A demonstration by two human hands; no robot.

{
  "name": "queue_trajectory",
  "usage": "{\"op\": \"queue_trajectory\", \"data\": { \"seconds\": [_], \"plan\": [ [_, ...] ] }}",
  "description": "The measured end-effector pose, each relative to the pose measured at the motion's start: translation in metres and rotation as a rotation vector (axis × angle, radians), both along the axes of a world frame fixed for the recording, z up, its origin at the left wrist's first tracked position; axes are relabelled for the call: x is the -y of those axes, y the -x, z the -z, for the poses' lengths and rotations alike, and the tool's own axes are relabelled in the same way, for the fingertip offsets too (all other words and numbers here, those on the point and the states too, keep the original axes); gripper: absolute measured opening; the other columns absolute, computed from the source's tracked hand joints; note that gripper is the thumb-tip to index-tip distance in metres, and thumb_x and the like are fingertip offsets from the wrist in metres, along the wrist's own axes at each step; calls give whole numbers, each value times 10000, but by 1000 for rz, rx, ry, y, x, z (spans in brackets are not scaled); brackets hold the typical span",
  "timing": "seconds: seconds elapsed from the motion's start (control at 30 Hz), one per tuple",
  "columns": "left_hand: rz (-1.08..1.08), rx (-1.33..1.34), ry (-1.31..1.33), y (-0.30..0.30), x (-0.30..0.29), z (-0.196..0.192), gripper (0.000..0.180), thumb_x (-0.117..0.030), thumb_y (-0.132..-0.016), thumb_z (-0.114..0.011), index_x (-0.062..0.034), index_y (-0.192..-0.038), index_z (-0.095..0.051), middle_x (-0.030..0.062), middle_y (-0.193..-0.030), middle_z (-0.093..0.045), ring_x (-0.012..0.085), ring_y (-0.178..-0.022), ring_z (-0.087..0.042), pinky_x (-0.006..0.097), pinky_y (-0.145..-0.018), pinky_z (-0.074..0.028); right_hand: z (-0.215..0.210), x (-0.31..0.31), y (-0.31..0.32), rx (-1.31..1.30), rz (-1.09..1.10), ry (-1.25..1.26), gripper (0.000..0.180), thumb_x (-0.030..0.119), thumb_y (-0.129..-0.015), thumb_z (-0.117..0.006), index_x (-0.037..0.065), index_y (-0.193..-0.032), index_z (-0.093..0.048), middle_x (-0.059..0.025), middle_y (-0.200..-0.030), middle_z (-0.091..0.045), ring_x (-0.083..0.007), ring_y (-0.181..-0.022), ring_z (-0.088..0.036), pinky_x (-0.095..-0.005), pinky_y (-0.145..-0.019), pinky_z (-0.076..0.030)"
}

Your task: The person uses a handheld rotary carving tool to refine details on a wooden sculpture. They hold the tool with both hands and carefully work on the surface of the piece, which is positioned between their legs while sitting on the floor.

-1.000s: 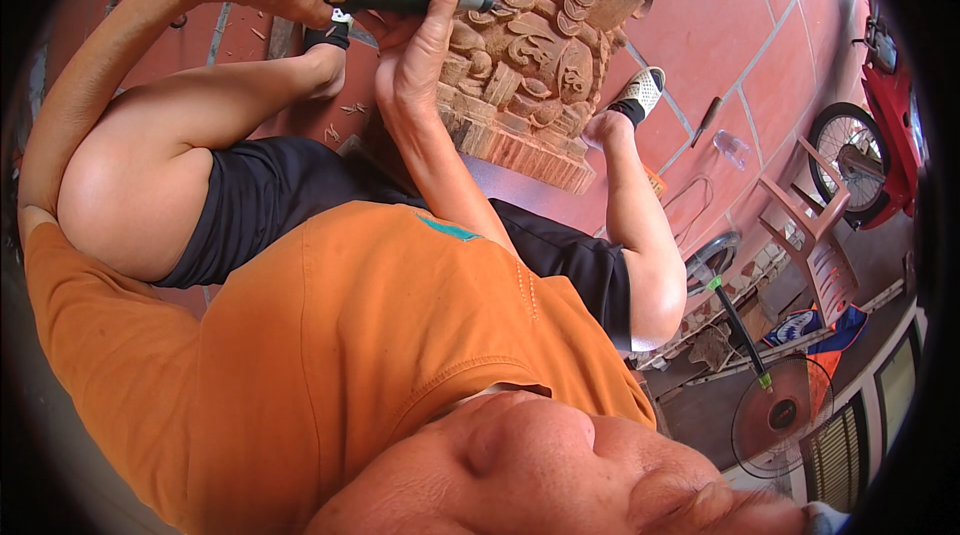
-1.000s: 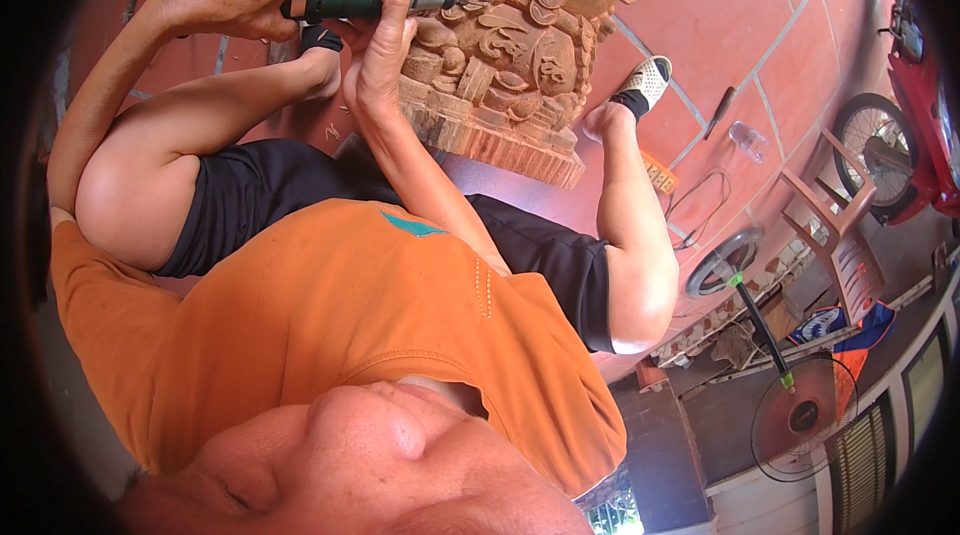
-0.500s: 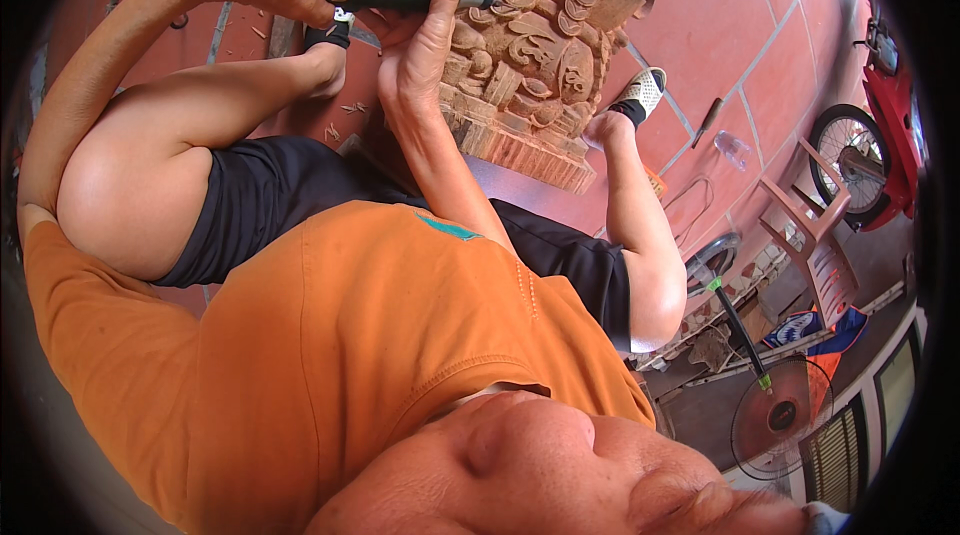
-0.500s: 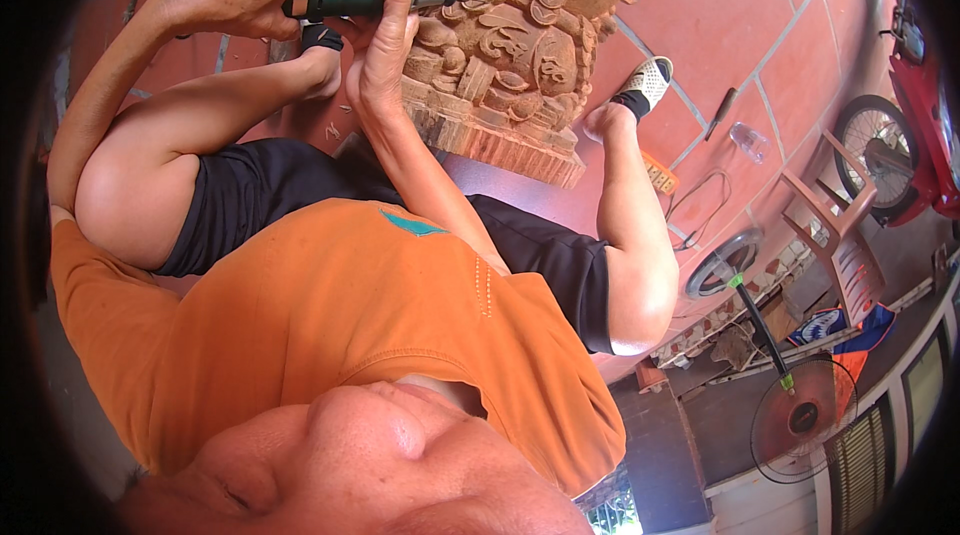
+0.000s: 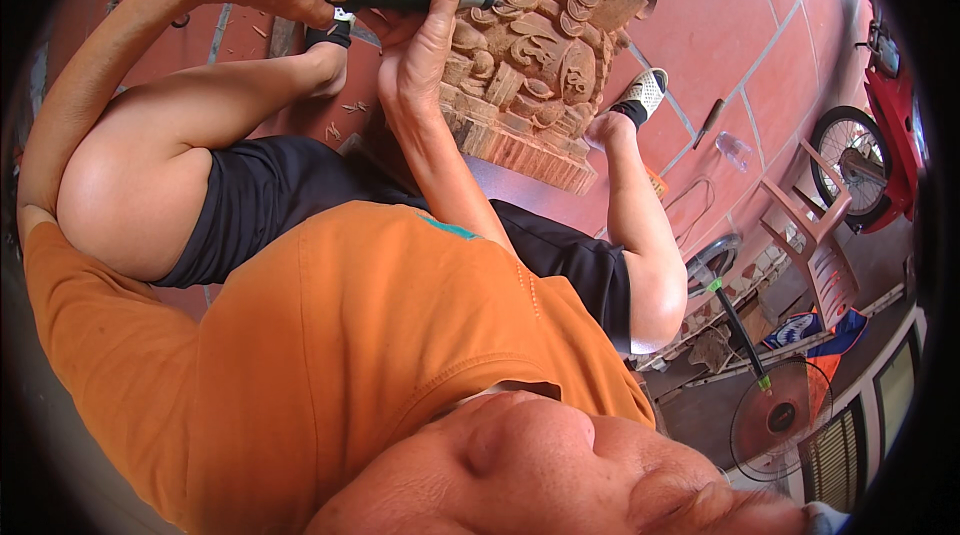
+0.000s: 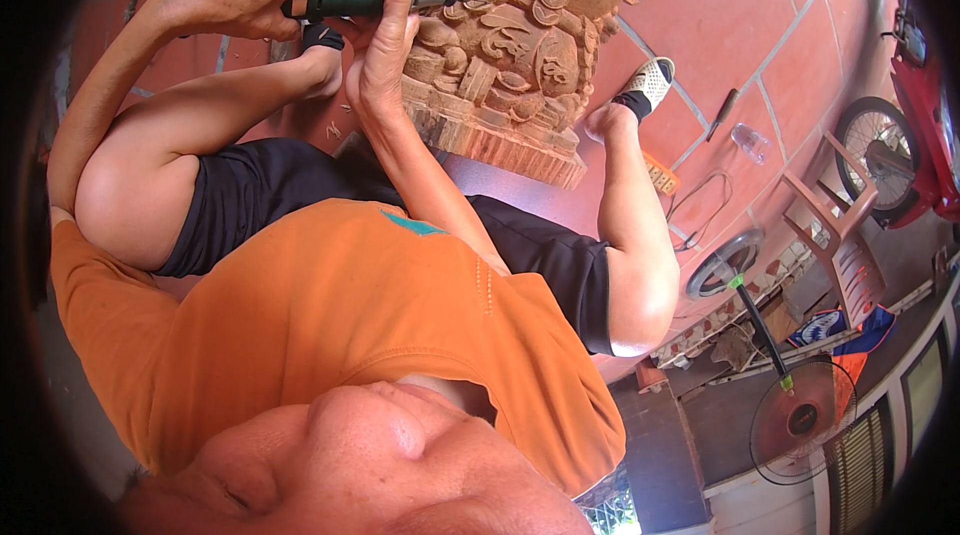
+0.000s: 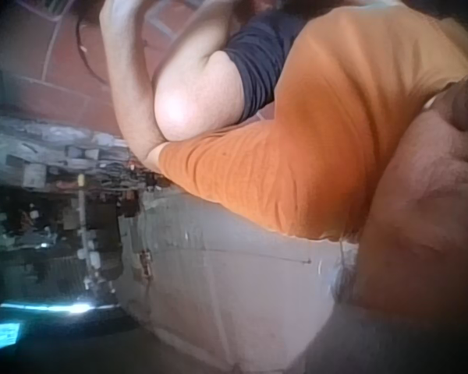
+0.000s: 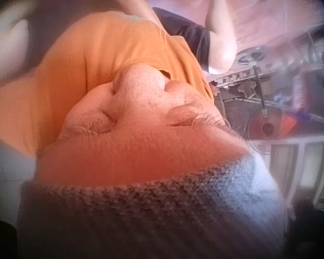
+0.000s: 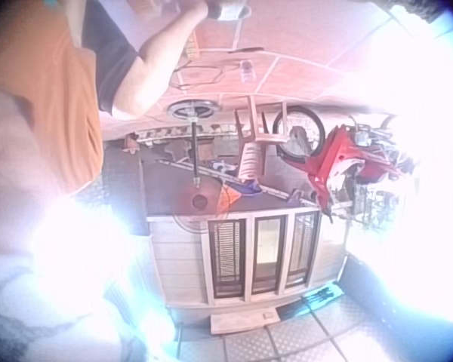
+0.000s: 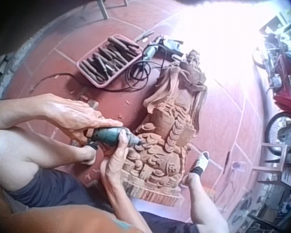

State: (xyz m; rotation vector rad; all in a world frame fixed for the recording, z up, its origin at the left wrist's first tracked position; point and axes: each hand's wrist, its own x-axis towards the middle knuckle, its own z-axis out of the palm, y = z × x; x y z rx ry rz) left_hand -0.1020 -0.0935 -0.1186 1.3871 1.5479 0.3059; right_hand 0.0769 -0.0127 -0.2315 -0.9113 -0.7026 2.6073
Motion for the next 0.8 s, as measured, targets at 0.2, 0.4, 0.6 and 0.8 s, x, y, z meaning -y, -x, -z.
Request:
{"op": "queue_trajectory", "data": {
  "seconds": [0.2,0.4,0.6,0.8],
  "plan": [
    [-8,-11,-13,2,1,1,948,-145,-815,-730,-92,-1604,-206,144,-946,-659,328,-855,-648,416,-774,-484,0,0,0,5,-8,-25,576,559,-935,-619,48,-1181,-526,-75,-983,-642,-173,-862,-709,-333,-710,-633],
    [-30,-18,-33,6,1,9,947,-145,-816,-731,-92,-1603,-207,148,-964,-657,331,-868,-647,416,-781,-486,1,0,0,6,-5,-26,582,562,-936,-616,42,-1183,-526,-77,-990,-641,-172,-864,-710,-329,-708,-636],
    [-31,-17,-50,9,1,12,946,-146,-816,-731,-92,-1603,-209,152,-982,-654,334,-881,-645,417,-788,-488,2,0,0,4,-5,-23,586,560,-935,-620,38,-1182,-527,-80,-989,-640,-176,-858,-710,-333,-710,-638],
    [-31,-18,-60,10,2,13,944,-147,-817,-732,-92,-1602,-210,157,-1001,-652,337,-894,-644,417,-794,-489,3,1,0,13,3,-23,587,560,-933,-622,34,-1174,-531,-86,-991,-639,-178,-861,-710,-334,-712,-638]
  ]
}}
